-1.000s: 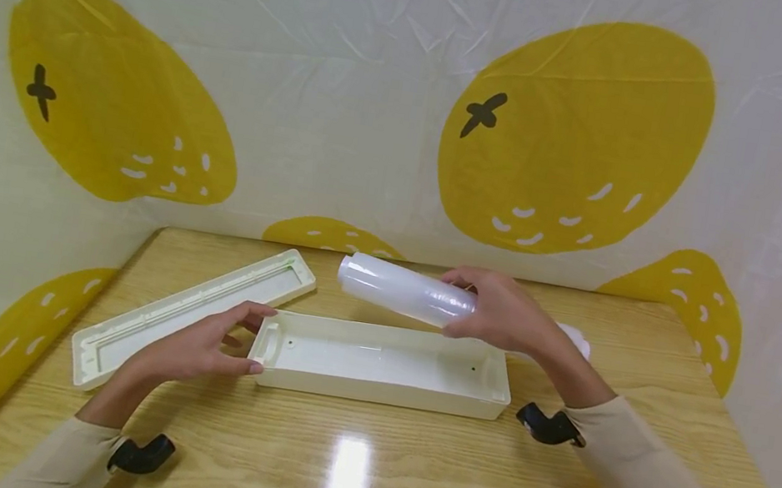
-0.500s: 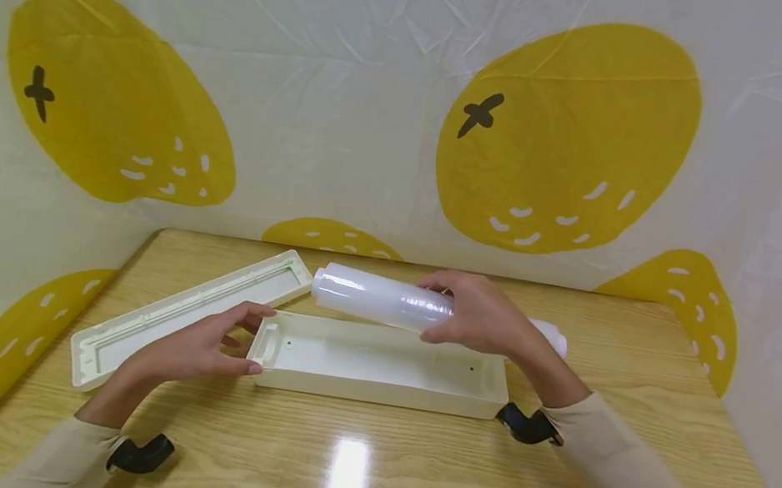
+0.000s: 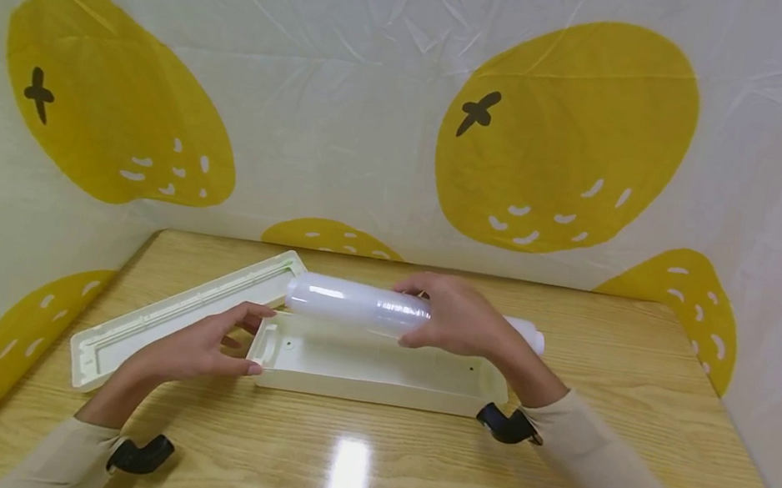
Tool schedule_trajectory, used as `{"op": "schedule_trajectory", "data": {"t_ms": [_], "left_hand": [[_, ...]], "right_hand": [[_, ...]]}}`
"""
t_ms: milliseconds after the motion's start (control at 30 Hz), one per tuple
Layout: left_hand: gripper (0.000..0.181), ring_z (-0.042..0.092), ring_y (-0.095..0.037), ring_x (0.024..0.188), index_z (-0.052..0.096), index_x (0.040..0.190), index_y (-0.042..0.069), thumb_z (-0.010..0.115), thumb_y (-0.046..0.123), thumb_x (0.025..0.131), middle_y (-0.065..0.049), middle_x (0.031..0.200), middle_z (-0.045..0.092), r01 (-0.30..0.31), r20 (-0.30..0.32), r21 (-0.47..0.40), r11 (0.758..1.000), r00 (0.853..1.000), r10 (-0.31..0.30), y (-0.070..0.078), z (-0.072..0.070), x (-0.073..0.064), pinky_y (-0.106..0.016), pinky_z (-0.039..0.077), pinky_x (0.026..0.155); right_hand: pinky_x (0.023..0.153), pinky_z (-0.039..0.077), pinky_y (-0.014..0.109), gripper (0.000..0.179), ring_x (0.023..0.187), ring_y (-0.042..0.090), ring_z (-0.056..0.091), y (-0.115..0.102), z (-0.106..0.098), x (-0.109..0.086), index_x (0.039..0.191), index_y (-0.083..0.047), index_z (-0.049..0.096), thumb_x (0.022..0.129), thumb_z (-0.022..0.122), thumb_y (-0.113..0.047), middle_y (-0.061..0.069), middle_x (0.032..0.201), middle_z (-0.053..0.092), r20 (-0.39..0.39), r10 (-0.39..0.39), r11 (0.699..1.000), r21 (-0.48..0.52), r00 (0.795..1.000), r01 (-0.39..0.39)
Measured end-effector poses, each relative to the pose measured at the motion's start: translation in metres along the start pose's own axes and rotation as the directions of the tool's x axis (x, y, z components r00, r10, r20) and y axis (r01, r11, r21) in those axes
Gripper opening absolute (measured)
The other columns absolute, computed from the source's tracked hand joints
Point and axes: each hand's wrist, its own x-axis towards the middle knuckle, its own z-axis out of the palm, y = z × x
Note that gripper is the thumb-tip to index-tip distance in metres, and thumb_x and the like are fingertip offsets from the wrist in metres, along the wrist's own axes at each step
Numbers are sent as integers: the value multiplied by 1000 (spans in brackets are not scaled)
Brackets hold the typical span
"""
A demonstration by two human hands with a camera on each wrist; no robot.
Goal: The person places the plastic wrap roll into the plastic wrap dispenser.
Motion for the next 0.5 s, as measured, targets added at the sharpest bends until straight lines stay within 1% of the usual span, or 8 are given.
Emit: {"op": "schedule_trajectory", "data": {"t_ms": [200,400,500], "left_hand": [[80,53,-30,126,39,151,12,80,40,88,-9,132,59,0,-3,2,1000,1000,0,0,0,0,-52,51,99],[78,54,-30,124,40,149,12,81,38,88,-10,132,59,-7,-3,-15,1000,1000,7,-1,0,1,-53,51,99],[75,54,-29,123,42,147,15,81,36,87,-9,132,59,-5,0,-32,999,1000,5,0,0,1,-53,51,98]], "right_hand": [[80,52,33,57,93,14,63,-5,3,3,126,-15,70,73,89,-22,-4,113,71,20,-11,1000,25,1000,10],[86,52,34,59,98,12,63,-9,8,6,128,-16,69,73,89,-25,-5,115,71,35,-22,1000,4,999,22],[87,52,35,59,99,13,63,-10,10,8,127,-15,70,72,90,-24,-4,116,71,29,-40,999,5,999,40]]}}
